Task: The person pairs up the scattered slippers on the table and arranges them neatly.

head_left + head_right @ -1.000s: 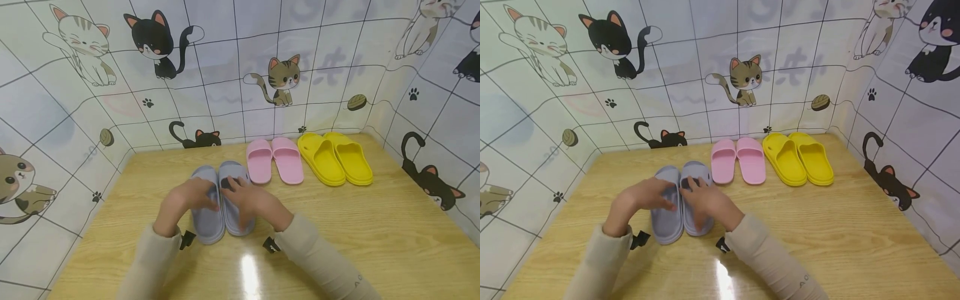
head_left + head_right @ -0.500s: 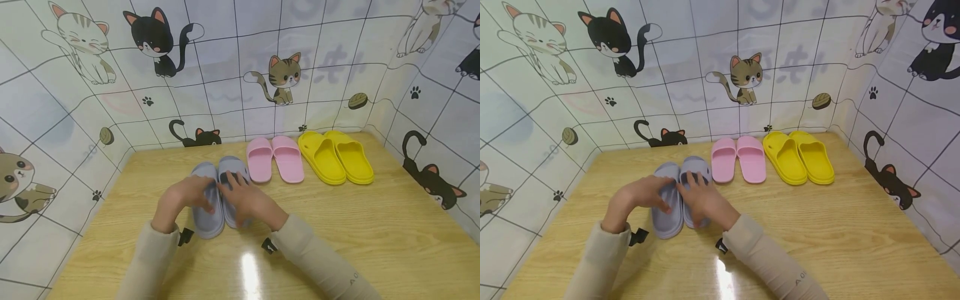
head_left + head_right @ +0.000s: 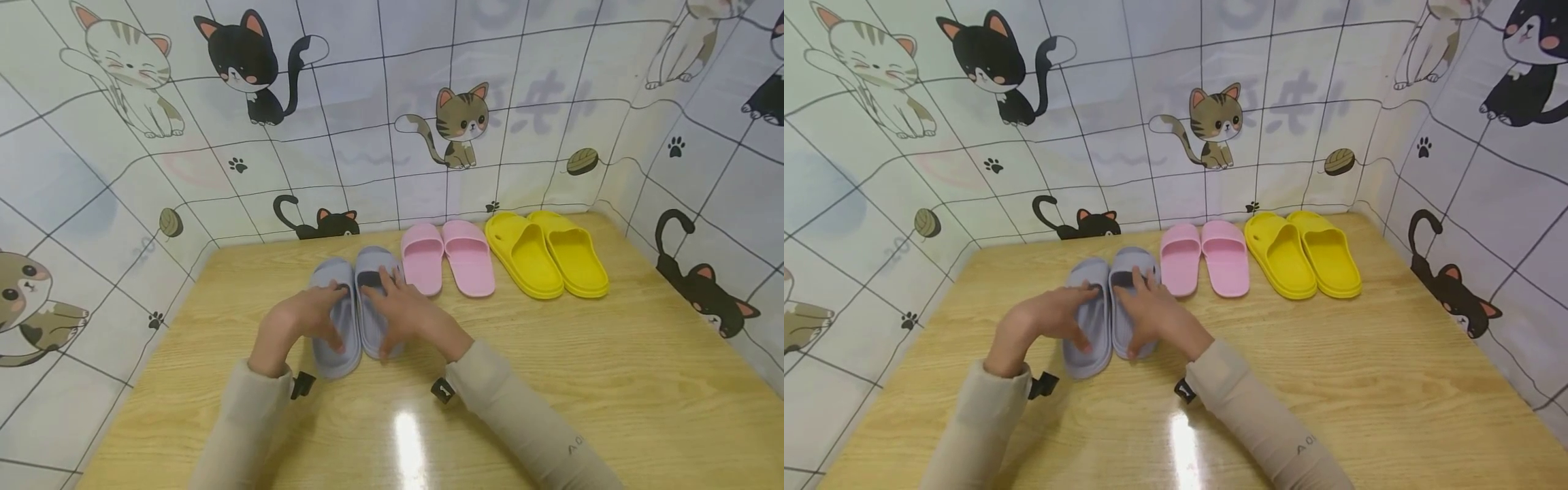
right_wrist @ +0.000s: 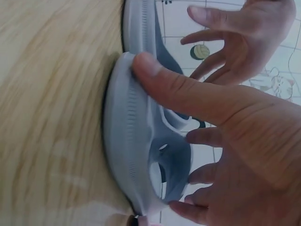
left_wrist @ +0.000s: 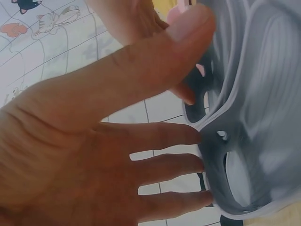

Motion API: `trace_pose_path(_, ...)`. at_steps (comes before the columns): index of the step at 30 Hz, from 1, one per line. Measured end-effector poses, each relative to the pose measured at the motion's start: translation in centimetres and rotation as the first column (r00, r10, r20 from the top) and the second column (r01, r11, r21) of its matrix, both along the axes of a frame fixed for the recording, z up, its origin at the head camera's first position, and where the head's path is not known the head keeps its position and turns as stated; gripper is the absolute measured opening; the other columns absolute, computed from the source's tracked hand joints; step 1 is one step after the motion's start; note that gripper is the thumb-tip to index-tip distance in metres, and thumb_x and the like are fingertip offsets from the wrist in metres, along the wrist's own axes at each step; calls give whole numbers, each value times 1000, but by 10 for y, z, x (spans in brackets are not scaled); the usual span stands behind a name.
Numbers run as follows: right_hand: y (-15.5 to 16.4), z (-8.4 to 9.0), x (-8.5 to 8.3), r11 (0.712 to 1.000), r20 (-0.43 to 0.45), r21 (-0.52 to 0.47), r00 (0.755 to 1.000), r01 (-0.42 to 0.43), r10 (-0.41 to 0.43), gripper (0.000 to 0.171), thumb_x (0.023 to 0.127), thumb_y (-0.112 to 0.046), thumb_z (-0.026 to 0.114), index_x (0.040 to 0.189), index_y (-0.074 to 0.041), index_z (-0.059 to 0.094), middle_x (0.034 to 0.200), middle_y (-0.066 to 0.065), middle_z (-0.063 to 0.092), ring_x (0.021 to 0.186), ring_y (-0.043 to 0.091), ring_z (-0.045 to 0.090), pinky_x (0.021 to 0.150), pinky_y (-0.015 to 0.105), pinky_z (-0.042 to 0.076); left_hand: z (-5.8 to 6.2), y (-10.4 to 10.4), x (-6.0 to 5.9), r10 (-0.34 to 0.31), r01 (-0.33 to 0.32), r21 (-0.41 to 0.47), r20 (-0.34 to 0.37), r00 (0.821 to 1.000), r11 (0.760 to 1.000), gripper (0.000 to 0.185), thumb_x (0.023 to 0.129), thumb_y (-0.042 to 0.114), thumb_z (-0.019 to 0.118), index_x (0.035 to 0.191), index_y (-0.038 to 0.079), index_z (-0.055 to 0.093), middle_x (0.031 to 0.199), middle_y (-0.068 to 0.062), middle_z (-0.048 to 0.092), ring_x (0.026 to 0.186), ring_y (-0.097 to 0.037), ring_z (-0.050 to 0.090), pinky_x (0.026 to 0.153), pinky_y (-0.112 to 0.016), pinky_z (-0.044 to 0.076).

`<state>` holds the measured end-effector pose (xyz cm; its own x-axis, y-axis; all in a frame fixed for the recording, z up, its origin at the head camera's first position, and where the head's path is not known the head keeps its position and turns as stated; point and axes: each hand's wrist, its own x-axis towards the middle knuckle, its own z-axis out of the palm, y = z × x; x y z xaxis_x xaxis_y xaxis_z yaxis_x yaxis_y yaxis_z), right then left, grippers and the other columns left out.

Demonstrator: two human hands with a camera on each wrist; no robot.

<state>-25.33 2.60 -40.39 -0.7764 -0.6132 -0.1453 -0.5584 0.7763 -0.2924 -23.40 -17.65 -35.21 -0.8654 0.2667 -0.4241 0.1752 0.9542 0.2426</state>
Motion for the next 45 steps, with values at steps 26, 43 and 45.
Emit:
trace_pose_path(26, 6, -21, -22, 987, -9, -161, 1000, -19, 18, 89, 80, -42, 88, 156, -23, 47, 173, 24, -3, 160, 47, 0, 126, 60, 26, -28, 1, -17, -47, 43, -65, -61, 997, 997, 132, 73, 29, 95, 167, 8, 6, 171, -26, -11, 155, -57, -10, 121, -73, 23)
trace_pose_path(43, 1, -19, -21, 995, -3, -65, 997, -71, 71, 52, 94, -34, 75, 141, -14, 64, 160, 18, 46, 153, 39, 38, 129, 55, 24, -37, -14, -29, -89, 101, 60, -170, 981, 993, 116, 68, 26, 98, 163, 16, 32, 172, -27, -1, 155, -59, -3, 116, -75, 30)
trace_pose_path(45, 1, -19, -21, 995, -16, -63, 997, -76, 76, 51, 95, -34, 74, 141, -13, 64, 159, 17, 48, 152, 36, 39, 130, 54, 22, -38, -16, -30, -92, 106, 67, -180, 979, 992, 115, 68, 26, 98, 163, 16, 33, 172, -26, 1, 155, -58, -3, 117, -74, 29)
